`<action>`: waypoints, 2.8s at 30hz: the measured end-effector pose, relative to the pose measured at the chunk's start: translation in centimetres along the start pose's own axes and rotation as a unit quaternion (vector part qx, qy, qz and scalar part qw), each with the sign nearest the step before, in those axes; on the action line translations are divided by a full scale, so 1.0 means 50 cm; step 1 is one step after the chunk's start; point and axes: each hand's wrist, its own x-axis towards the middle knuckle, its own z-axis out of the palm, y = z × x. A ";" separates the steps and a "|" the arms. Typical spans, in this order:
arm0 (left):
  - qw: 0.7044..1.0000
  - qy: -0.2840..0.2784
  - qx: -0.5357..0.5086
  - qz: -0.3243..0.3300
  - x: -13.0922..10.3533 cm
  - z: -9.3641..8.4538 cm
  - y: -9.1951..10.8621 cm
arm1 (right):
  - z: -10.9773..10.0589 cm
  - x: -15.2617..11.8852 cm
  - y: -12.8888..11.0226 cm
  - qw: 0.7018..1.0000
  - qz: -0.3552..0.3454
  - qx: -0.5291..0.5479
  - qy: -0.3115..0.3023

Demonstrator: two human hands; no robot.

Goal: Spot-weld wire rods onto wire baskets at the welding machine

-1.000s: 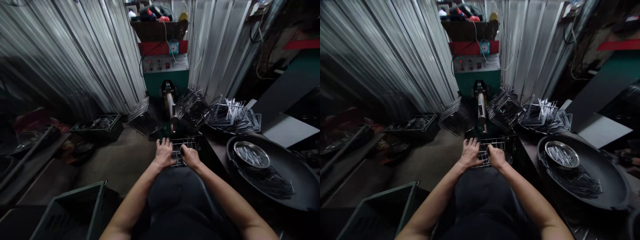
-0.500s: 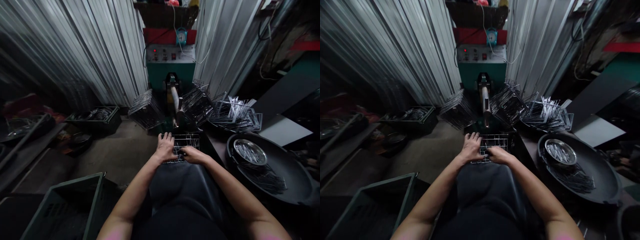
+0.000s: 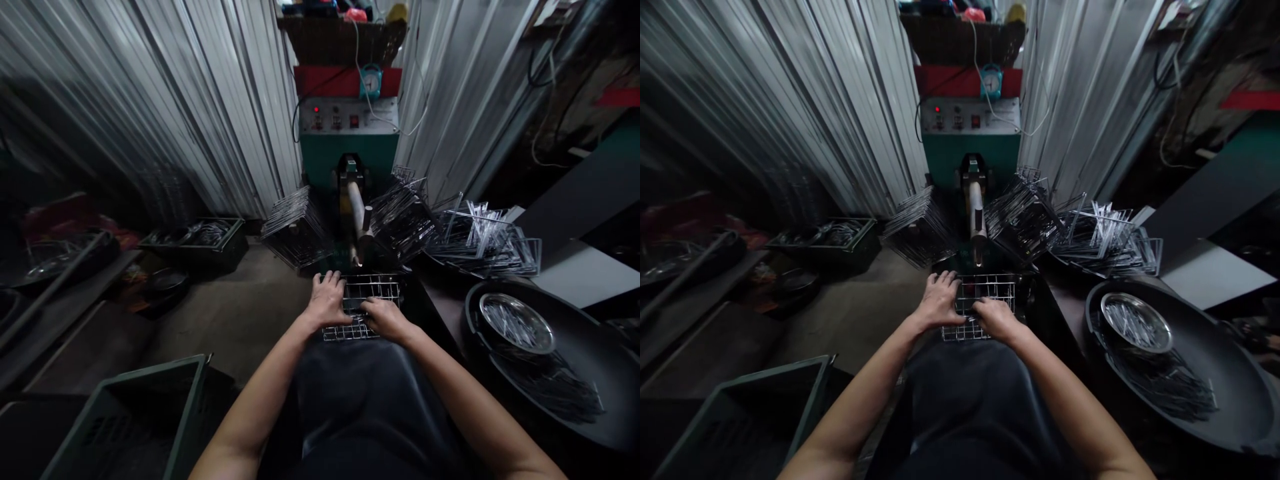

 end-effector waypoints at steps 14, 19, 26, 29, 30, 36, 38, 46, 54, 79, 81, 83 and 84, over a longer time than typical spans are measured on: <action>1.000 -0.016 -0.017 0.012 0.054 0.017 -0.047 | -0.002 0.044 0.014 1.000 0.023 -0.016 0.007; 0.999 -0.010 -0.019 0.026 0.072 0.020 -0.054 | 0.000 0.054 0.024 0.999 0.027 -0.019 0.015; 0.999 -0.035 -0.034 0.013 0.113 0.005 -0.058 | -0.021 0.077 0.046 0.999 0.037 -0.024 0.030; 0.998 -0.042 -0.039 0.013 0.122 0.003 -0.060 | -0.027 0.082 0.050 0.998 0.040 -0.018 0.037; 0.998 -0.044 -0.041 0.015 0.123 0.003 -0.061 | -0.027 0.081 0.050 0.998 0.044 -0.016 0.040; 0.999 -0.043 -0.023 0.012 0.128 0.003 -0.057 | -0.011 0.078 0.041 0.996 0.074 -0.025 0.040; 0.999 -0.037 -0.018 0.007 0.140 0.002 -0.060 | -0.011 0.087 0.044 0.995 0.083 -0.028 0.049; 0.999 -0.034 -0.031 -0.021 0.179 0.012 -0.085 | -0.024 0.126 0.053 0.991 0.107 -0.011 0.079; 0.999 -0.025 -0.021 -0.007 0.155 0.012 -0.072 | 0.004 0.072 0.056 0.978 0.149 0.004 0.143; 0.996 -0.066 -0.053 -0.033 0.238 0.031 -0.117 | -0.001 0.146 0.103 0.964 0.170 -0.100 0.181; 0.996 -0.058 -0.058 -0.034 0.211 0.027 -0.103 | 0.006 0.122 0.098 0.966 0.148 -0.094 0.190; 0.997 -0.042 -0.061 -0.026 0.178 0.026 -0.086 | 0.025 0.088 0.092 0.964 0.128 -0.075 0.219; 0.997 -0.034 -0.061 -0.021 0.161 0.025 -0.077 | 0.038 0.070 0.089 0.962 0.119 -0.063 0.239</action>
